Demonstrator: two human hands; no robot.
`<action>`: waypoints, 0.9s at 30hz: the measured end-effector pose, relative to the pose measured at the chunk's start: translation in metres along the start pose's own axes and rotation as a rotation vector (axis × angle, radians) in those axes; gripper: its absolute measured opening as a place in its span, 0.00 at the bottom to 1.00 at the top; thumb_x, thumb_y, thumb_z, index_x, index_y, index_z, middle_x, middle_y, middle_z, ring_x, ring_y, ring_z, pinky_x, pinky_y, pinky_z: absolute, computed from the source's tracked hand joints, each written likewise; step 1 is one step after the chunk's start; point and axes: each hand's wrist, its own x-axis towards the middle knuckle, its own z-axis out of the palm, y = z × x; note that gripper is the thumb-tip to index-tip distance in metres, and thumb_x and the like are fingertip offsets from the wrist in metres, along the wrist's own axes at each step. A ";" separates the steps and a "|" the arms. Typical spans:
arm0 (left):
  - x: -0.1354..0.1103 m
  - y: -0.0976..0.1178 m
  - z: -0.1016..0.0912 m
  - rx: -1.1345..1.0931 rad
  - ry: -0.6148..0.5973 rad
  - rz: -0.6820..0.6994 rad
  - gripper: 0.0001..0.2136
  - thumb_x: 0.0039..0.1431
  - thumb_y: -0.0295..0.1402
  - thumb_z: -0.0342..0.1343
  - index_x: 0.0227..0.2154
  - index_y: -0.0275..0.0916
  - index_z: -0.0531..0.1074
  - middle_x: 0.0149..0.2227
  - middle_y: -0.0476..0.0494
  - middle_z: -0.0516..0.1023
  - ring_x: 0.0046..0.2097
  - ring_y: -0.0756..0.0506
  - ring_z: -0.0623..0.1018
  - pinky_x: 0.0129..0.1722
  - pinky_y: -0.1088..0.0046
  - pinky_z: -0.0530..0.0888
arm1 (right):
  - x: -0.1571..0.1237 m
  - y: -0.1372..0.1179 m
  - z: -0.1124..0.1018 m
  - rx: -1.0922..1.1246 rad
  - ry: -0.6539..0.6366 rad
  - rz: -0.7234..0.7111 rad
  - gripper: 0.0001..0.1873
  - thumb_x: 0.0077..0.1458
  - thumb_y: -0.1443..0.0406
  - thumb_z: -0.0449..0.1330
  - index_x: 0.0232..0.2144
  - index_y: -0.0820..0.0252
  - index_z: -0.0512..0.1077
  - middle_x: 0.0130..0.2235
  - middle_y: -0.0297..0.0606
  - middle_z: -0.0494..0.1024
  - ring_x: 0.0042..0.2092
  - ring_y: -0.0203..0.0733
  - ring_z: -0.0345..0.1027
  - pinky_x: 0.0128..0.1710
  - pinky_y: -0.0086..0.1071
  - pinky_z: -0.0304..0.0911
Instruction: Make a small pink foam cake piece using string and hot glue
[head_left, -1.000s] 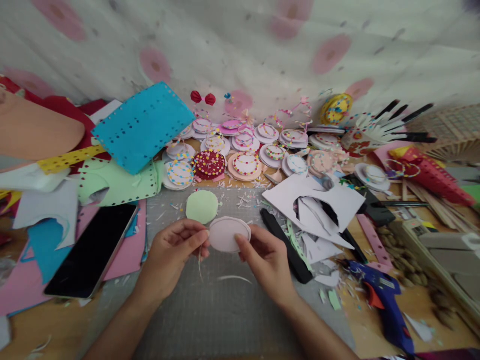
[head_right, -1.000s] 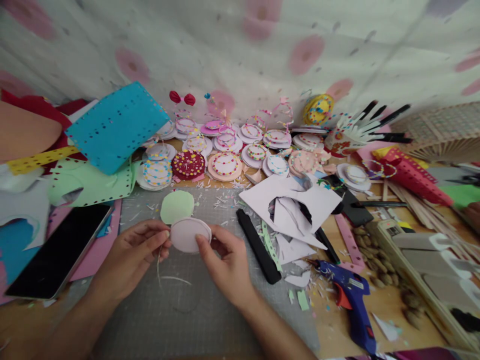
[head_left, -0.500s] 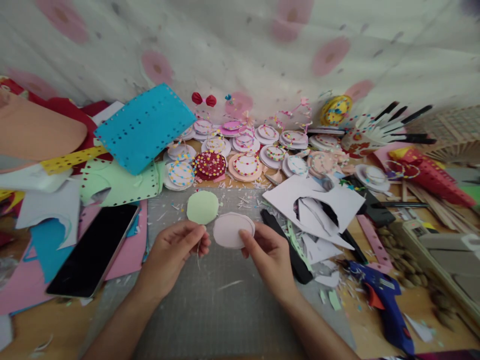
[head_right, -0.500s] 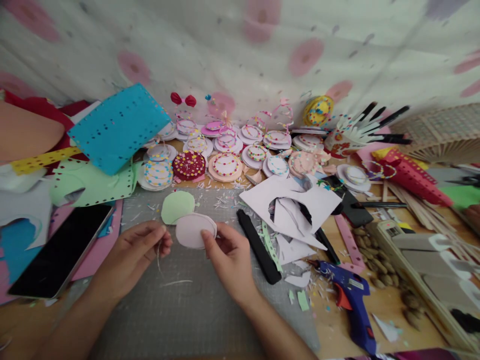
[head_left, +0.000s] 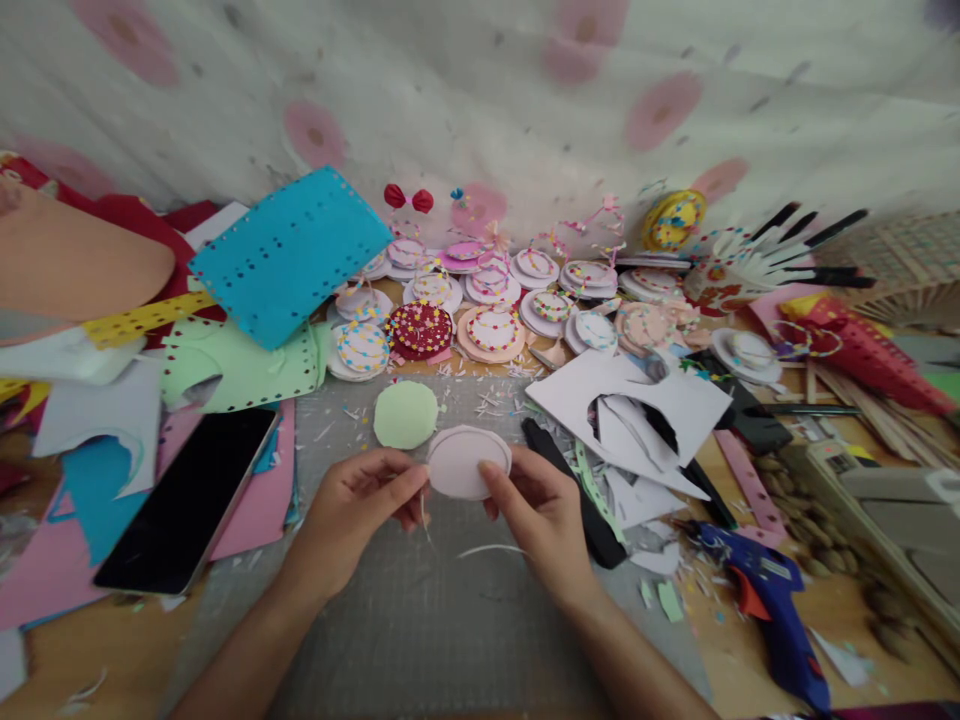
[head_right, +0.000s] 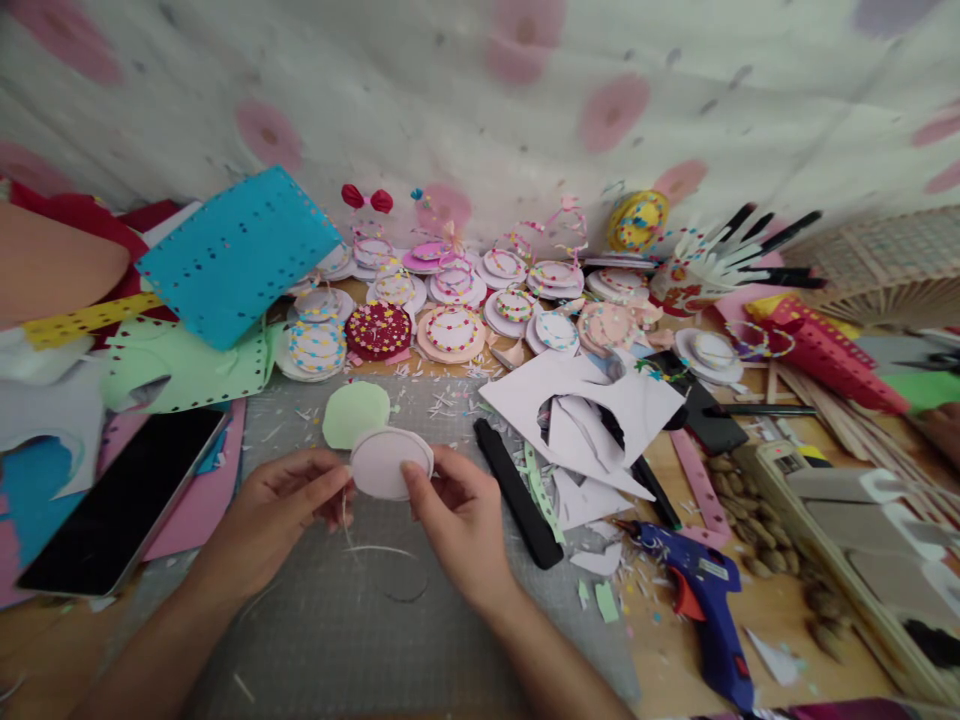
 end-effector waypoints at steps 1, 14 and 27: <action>0.000 0.000 0.000 -0.013 0.006 -0.005 0.09 0.52 0.38 0.64 0.26 0.37 0.76 0.21 0.49 0.77 0.22 0.51 0.75 0.21 0.80 0.70 | 0.000 0.000 0.000 -0.002 -0.003 0.000 0.16 0.53 0.53 0.62 0.27 0.60 0.73 0.20 0.30 0.66 0.22 0.34 0.57 0.21 0.28 0.56; 0.002 -0.002 0.001 -0.011 0.048 0.077 0.05 0.53 0.32 0.64 0.33 0.37 0.77 0.20 0.50 0.77 0.23 0.51 0.76 0.22 0.80 0.72 | 0.002 0.002 0.000 0.079 -0.071 0.044 0.13 0.55 0.56 0.62 0.29 0.61 0.73 0.22 0.30 0.67 0.22 0.32 0.58 0.22 0.27 0.56; 0.001 -0.005 0.004 0.025 0.044 0.114 0.05 0.51 0.29 0.64 0.32 0.37 0.77 0.20 0.52 0.77 0.23 0.53 0.76 0.23 0.82 0.71 | 0.004 0.009 0.002 0.190 -0.125 0.059 0.16 0.49 0.57 0.66 0.38 0.58 0.71 0.35 0.36 0.75 0.34 0.39 0.67 0.28 0.27 0.62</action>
